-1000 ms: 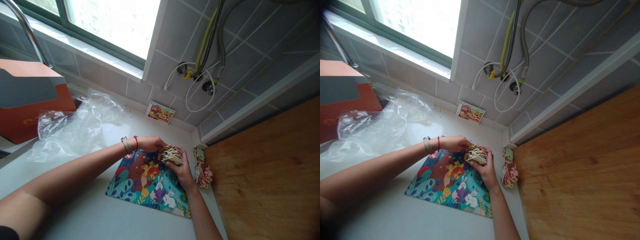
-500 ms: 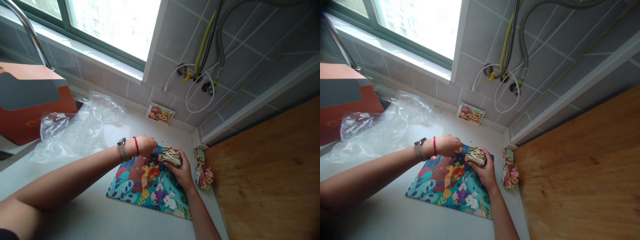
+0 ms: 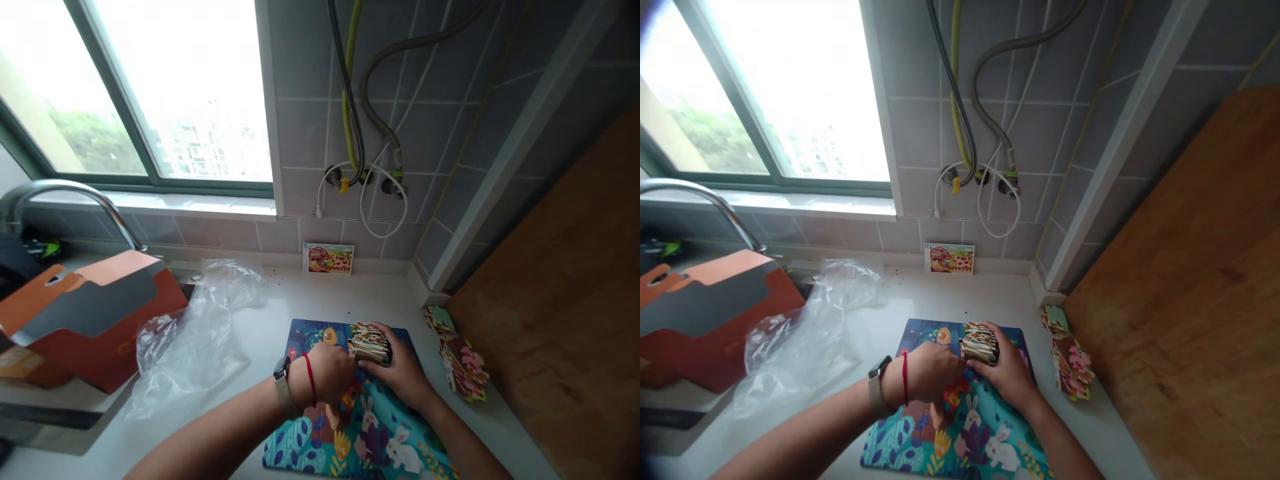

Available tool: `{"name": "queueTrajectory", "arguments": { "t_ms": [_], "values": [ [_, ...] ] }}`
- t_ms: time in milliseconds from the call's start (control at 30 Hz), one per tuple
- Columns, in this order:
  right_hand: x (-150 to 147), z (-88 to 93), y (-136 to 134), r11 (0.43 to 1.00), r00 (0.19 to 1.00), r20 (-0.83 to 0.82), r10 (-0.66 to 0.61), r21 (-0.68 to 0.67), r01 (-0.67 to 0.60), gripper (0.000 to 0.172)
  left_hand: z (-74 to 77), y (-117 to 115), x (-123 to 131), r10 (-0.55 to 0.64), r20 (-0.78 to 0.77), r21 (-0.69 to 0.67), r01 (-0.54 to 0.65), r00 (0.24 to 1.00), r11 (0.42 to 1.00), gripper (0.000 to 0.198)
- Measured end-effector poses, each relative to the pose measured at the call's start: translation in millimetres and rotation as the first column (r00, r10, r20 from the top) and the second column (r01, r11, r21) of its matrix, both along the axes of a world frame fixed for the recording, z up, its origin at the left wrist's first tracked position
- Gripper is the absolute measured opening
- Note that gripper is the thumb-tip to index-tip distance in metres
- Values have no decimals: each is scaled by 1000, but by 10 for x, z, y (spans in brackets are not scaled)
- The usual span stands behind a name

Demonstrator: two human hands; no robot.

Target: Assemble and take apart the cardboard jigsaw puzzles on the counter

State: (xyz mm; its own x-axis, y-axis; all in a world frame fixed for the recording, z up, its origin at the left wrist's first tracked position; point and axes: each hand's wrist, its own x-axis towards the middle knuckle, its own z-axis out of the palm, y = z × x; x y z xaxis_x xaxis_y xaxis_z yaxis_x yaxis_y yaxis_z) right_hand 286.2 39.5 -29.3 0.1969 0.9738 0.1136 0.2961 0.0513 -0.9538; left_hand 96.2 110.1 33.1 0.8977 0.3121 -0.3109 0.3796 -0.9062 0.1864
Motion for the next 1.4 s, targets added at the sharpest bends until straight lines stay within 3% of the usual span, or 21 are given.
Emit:
{"name": "queueTrajectory", "arguments": {
  "t_ms": [200,300,433,633,800,933,1033,1100,1167,1233,1400],
  "values": [
    [-12,-15,23,998,997,-67,-43,31,45,72,251,38,3,117,-274,36,-111,954,993,62],
    [-16,2,28,996,996,-45,-81,37,83,73,303,61,-15,151,-258,20,-151,954,988,72],
    [-9,20,22,994,995,-24,-95,50,96,72,252,84,-22,126,-187,13,-125,974,992,90],
    [-5,15,18,996,997,-23,-80,44,81,73,164,170,-54,77,-94,-3,-78,993,997,81],
    [32,-6,94,982,957,-246,-152,69,174,74,212,415,-149,153,-45,-141,-158,987,977,35],
    [38,76,97,974,847,-495,-193,11,228,76,241,701,-270,315,122,-278,-273,941,921,18],
    [15,189,38,990,807,-578,-123,-17,139,75,212,857,-315,460,291,-291,-380,839,878,12],
    [-3,247,-5,998,807,-587,-65,-22,64,75,162,896,-293,498,397,-335,-383,771,861,10],
    [-18,279,-37,999,818,-576,-16,-41,-9,76,94,881,-235,528,494,-452,-315,691,835,13],
    [-29,292,-56,997,827,-561,19,-50,-58,76,20,829,-163,580,533,-604,-202,616,771,21],
    [-44,281,-47,996,834,-547,66,-17,-90,74,-101,705,-47,654,461,-829,29,600,558,37]
  ]
}}
